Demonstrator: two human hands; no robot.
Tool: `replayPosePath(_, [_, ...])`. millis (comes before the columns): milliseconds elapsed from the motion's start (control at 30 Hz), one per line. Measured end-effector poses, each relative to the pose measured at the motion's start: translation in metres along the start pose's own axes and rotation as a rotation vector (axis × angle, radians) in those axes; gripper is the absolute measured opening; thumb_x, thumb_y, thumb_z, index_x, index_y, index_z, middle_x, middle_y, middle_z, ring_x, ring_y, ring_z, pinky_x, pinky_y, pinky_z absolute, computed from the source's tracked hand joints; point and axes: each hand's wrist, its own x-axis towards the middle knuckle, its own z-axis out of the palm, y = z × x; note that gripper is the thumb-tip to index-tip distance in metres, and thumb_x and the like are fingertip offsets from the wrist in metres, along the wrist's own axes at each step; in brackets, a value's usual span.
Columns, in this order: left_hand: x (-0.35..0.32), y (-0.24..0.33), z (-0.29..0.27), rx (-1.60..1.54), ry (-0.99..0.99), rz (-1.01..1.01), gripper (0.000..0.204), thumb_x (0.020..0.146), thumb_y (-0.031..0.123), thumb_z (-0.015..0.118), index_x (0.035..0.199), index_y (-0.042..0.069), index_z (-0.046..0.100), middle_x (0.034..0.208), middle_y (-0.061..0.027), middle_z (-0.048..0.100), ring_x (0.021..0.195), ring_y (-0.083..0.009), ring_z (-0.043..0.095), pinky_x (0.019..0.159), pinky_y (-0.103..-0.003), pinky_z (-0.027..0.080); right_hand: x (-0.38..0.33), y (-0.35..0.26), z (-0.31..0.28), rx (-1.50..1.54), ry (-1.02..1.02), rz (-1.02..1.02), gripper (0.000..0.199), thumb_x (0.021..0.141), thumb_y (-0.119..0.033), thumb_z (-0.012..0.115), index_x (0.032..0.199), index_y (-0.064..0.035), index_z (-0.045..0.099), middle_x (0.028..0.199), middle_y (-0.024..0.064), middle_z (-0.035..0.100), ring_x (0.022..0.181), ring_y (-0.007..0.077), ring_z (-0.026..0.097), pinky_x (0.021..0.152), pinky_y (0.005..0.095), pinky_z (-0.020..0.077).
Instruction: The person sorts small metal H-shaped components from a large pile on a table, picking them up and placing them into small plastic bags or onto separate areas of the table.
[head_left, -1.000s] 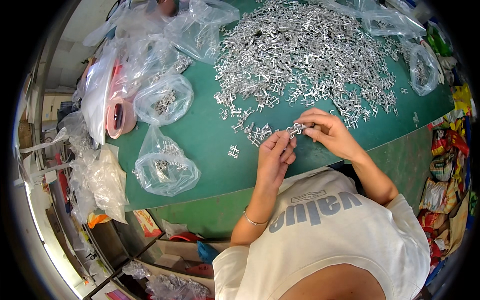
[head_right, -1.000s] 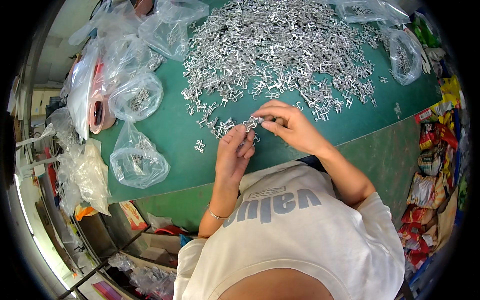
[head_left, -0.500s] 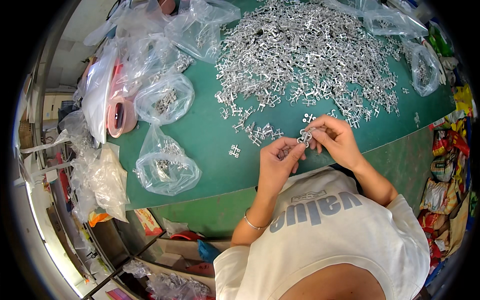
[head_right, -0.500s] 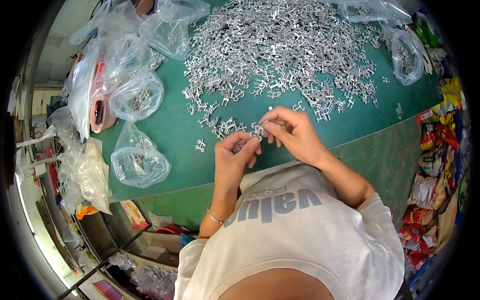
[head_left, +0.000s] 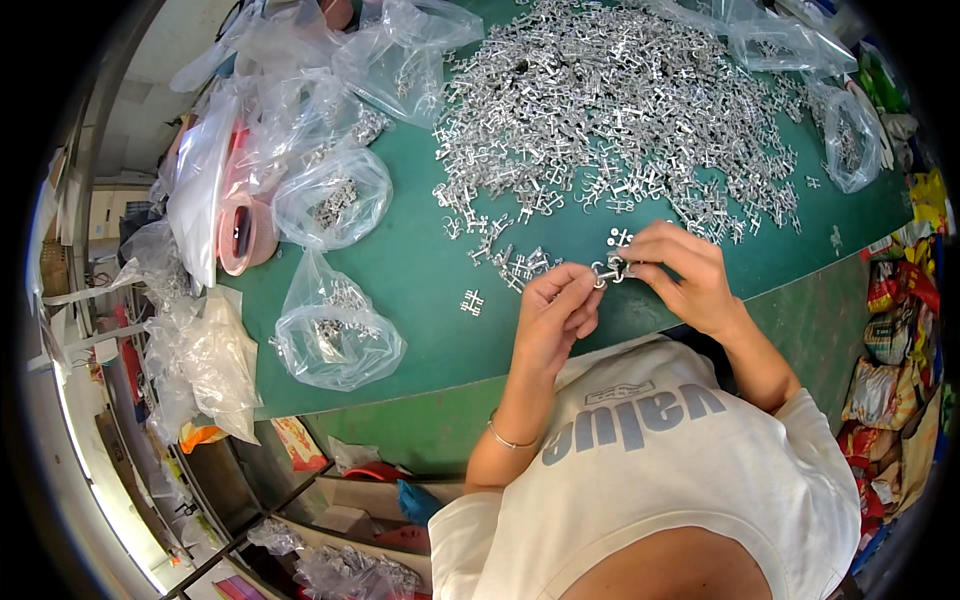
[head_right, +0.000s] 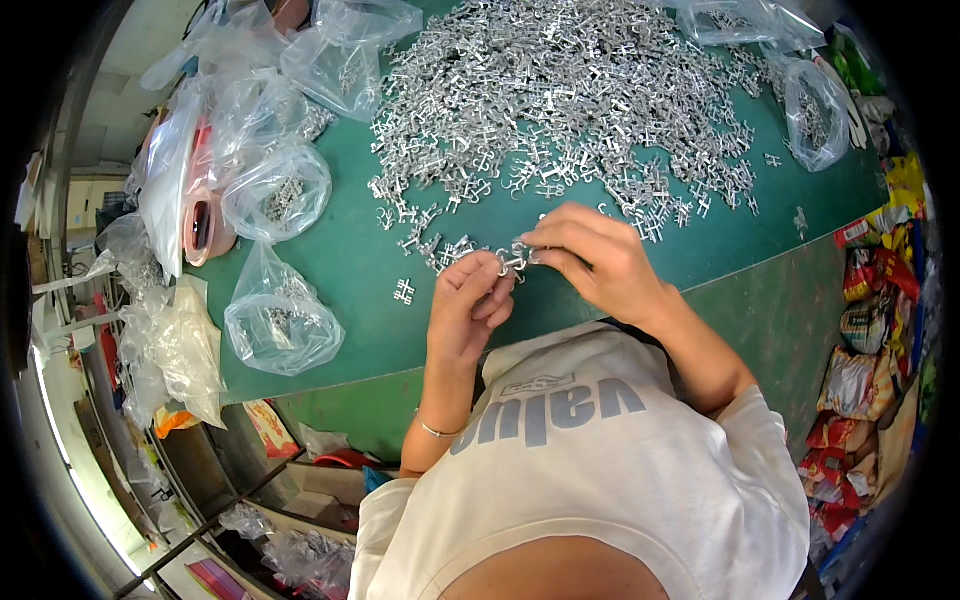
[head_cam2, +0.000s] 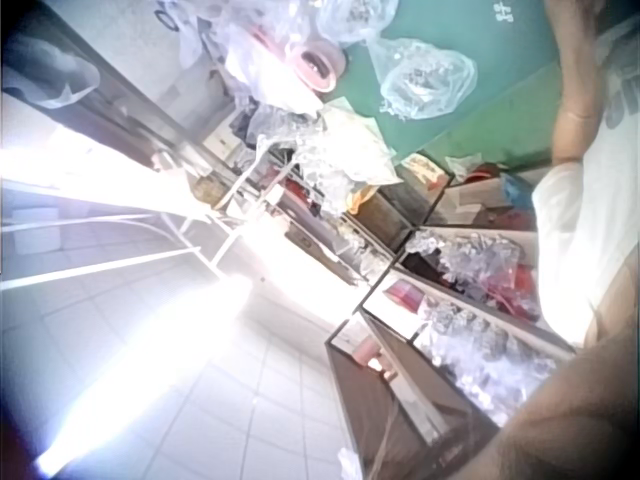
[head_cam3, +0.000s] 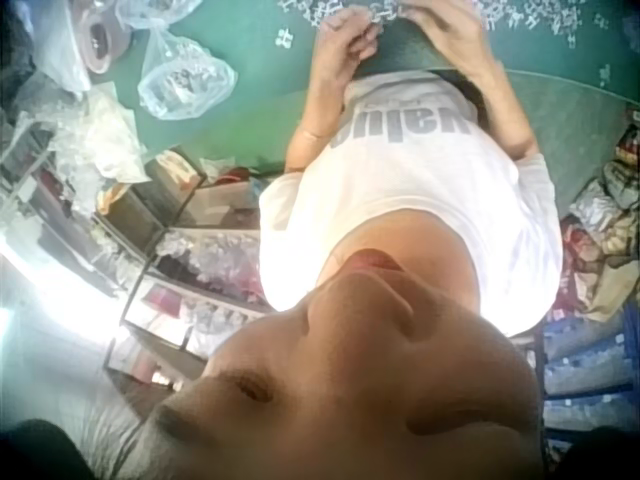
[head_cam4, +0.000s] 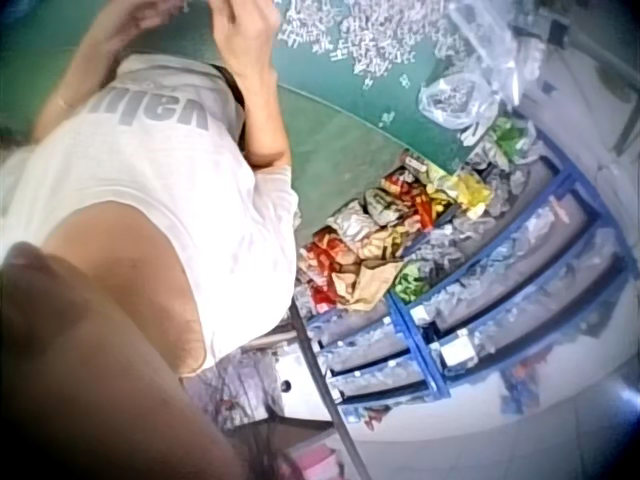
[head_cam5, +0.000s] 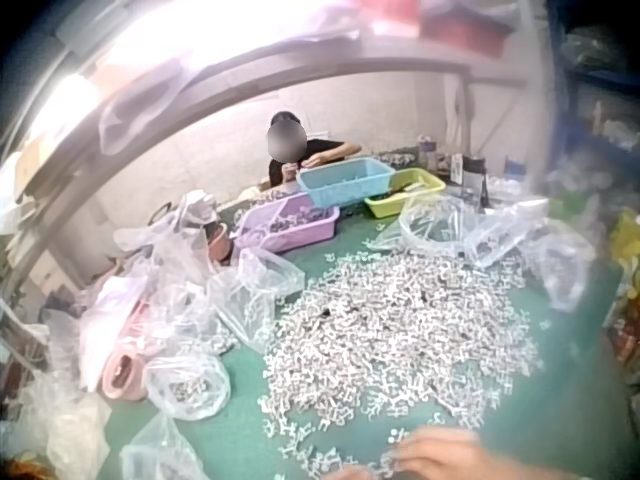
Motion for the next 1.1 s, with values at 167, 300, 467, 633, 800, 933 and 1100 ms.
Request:
replayPosePath(167, [-0.004,0.003,0.019,0.869,0.278,0.614,0.004,0.080,-0.001,0.059,0.080,-0.002,0.063,0.062,0.0024,0.053,0.049,-0.0049,0.039,0.043,-0.020,0.027,-0.004,0.003,-0.007,0.441,-0.165,0.581,0.011,0.076,0.003,0.061,0.086,0.0002,0.061,0.073,0.0059,0.059,0.060,0.0143,0.054,0.054,0.0252,0.0425])
replayPosePath(300, [-0.004,0.004,0.014,0.314,0.111,0.258,0.012,0.085,0.008,0.054,0.084,-0.003,0.060,0.062,-0.0004,0.050,0.045,-0.0031,0.033,0.041,-0.018,0.025,0.000,-0.004,-0.001,0.068,0.024,0.156,0.012,0.076,0.003,0.061,0.088,0.0003,0.061,0.073,0.0058,0.057,0.061,0.0140,0.053,0.056,0.0268,0.0423])
replayPosePath(467, [0.007,-0.009,-0.017,-0.513,-0.203,-0.298,0.021,0.091,0.019,0.047,0.088,-0.002,0.051,0.062,-0.0006,0.041,0.042,-0.0018,0.024,0.037,-0.016,0.021,0.002,-0.004,0.003,0.148,-0.113,0.209,0.013,0.076,0.003,0.060,0.088,0.0000,0.061,0.078,0.0070,0.056,0.064,0.0164,0.053,0.058,0.0262,0.0428])
replayPosePath(633, [0.008,-0.013,-0.003,-0.302,-0.071,-0.123,0.023,0.094,0.020,0.041,0.094,0.000,0.052,0.065,-0.0024,0.045,0.042,-0.0025,0.026,0.038,-0.017,0.024,-0.002,0.000,0.006,0.211,-0.042,0.261,0.012,0.077,0.003,0.060,0.089,0.0008,0.060,0.084,0.0080,0.056,0.069,0.0146,0.056,0.064,0.0247,0.0446])
replayPosePath(800, [0.002,-0.015,0.014,0.190,0.168,0.151,0.017,0.088,0.011,0.054,0.100,-0.001,0.053,0.074,-0.0055,0.054,0.045,-0.0025,0.037,0.039,-0.016,0.026,-0.007,0.004,0.012,0.505,-0.005,0.462,0.008,0.082,0.000,0.057,0.088,0.0031,0.060,0.085,0.0067,0.058,0.071,0.0098,0.056,0.061,0.0213,0.0445])
replayPosePath(933, [0.002,-0.023,0.005,0.644,0.275,0.307,0.017,0.078,-0.002,0.064,0.093,0.000,0.057,0.081,-0.0060,0.057,0.049,-0.0036,0.042,0.041,-0.017,0.028,-0.009,0.006,0.013,0.257,-0.096,0.403,0.011,0.086,-0.006,0.056,0.091,0.0036,0.057,0.080,0.0058,0.058,0.068,0.0099,0.057,0.056,0.0209,0.0452])
replayPosePath(1100, [0.003,-0.021,0.014,0.895,0.349,0.796,0.015,0.073,-0.005,0.064,0.086,0.000,0.061,0.081,-0.0064,0.057,0.051,-0.0047,0.041,0.042,-0.018,0.027,-0.003,0.005,0.006,0.921,-0.199,0.848,0.012,0.088,-0.010,0.054,0.092,0.0010,0.054,0.073,0.0053,0.058,0.061,0.0112,0.058,0.051,0.0228,0.0470])
